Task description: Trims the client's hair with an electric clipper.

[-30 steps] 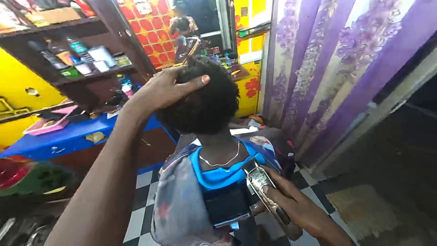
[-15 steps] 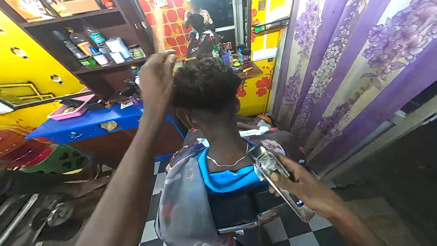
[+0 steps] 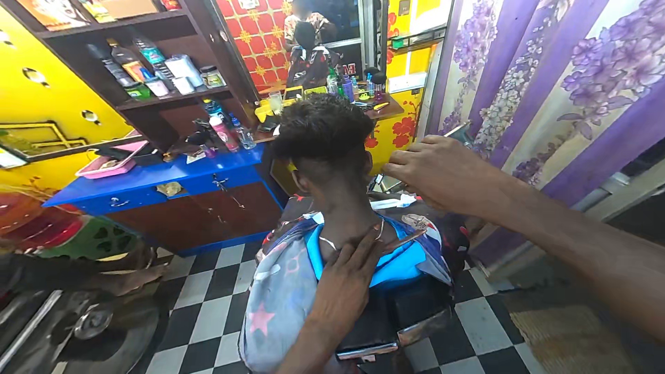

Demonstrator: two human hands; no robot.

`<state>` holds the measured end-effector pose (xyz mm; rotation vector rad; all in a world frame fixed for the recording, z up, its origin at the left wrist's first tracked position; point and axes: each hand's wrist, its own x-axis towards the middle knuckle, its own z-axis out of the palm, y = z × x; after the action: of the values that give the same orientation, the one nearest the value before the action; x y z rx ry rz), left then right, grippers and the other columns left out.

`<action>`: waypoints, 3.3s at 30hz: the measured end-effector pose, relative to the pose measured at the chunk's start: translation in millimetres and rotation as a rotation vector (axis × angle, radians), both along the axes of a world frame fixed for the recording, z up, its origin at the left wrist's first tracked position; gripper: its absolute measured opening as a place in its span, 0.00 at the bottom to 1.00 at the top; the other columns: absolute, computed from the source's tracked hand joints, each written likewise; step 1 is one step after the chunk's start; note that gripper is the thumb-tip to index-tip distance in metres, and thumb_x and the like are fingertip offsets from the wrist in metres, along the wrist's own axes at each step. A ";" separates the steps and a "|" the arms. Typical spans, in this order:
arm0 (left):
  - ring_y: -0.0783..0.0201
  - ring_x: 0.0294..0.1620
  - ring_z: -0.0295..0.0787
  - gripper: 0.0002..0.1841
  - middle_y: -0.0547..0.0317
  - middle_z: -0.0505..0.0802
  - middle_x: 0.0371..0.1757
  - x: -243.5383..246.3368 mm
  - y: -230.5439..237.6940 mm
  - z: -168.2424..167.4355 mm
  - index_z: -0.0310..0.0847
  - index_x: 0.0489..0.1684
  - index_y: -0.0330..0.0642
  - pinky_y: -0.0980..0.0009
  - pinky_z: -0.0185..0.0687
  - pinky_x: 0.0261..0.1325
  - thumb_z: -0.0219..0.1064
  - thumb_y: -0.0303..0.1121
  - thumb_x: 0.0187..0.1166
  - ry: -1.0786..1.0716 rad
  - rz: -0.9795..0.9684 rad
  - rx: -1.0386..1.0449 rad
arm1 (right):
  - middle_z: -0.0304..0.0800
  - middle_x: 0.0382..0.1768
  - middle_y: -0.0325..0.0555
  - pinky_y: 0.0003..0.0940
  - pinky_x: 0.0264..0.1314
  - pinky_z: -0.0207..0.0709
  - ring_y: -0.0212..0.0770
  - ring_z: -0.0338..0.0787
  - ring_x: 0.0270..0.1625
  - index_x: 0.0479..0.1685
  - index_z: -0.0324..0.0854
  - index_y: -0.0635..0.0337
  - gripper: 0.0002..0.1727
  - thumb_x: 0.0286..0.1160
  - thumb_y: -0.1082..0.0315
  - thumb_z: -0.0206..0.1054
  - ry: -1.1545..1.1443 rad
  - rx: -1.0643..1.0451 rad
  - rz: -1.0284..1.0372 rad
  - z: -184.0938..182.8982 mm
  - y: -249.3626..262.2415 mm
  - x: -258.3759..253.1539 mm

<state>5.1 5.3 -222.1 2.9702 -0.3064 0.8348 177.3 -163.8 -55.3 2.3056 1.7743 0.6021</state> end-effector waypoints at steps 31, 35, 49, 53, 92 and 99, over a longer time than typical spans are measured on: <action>0.61 0.63 0.89 0.18 0.71 0.85 0.78 -0.6 1.2 -6.0 0.90 0.64 0.56 0.66 0.87 0.55 0.59 0.31 0.83 -0.015 0.010 -0.027 | 0.88 0.42 0.50 0.48 0.56 0.76 0.51 0.86 0.44 0.47 0.86 0.61 0.10 0.71 0.82 0.67 -0.168 -0.204 0.066 2.5 44.2 -24.3; 0.62 0.62 0.89 0.18 0.71 0.85 0.77 -0.2 0.8 -6.1 0.90 0.64 0.56 0.66 0.87 0.55 0.58 0.32 0.84 -0.018 0.014 -0.029 | 0.88 0.44 0.52 0.48 0.55 0.76 0.51 0.86 0.45 0.49 0.86 0.63 0.10 0.72 0.81 0.66 -0.195 -0.224 0.069 -5.7 42.0 -30.4; 0.61 0.57 0.91 0.18 0.68 0.88 0.73 -12.1 9.3 0.6 0.87 0.66 0.53 0.65 0.87 0.54 0.58 0.28 0.83 -0.082 -0.116 -0.078 | 0.91 0.42 0.43 0.46 0.49 0.81 0.48 0.90 0.43 0.60 0.87 0.51 0.22 0.65 0.60 0.80 -0.011 -0.083 -0.007 7.5 3.4 -11.6; 0.62 0.65 0.89 0.18 0.65 0.90 0.71 -38.3 33.8 14.4 0.84 0.68 0.54 0.64 0.84 0.65 0.52 0.31 0.88 -0.107 -0.106 -0.112 | 0.92 0.41 0.41 0.45 0.48 0.83 0.46 0.91 0.42 0.61 0.87 0.50 0.24 0.65 0.53 0.79 0.015 -0.149 -0.062 11.3 3.2 -9.2; 0.44 0.82 0.75 0.16 0.42 0.81 0.80 -32.3 101.8 -21.2 0.89 0.62 0.52 0.48 0.69 0.82 0.58 0.30 0.84 -0.062 -0.430 -0.272 | 0.83 0.24 0.48 0.50 0.35 0.72 0.51 0.87 0.34 0.25 0.83 0.58 0.16 0.72 0.55 0.71 -0.022 -0.862 -0.783 62.5 239.8 -122.4; 0.41 0.83 0.73 0.16 0.38 0.80 0.80 -31.6 103.4 -23.0 0.88 0.62 0.50 0.47 0.67 0.84 0.56 0.32 0.86 -0.047 -0.459 -0.301 | 0.83 0.24 0.48 0.48 0.35 0.72 0.50 0.87 0.34 0.24 0.82 0.59 0.16 0.74 0.57 0.70 -0.040 -0.953 -0.758 53.1 260.9 -120.1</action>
<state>-26.4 108.7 -245.1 2.4603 -0.7535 0.8052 57.2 97.1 -2.2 1.9454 0.7289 -0.2817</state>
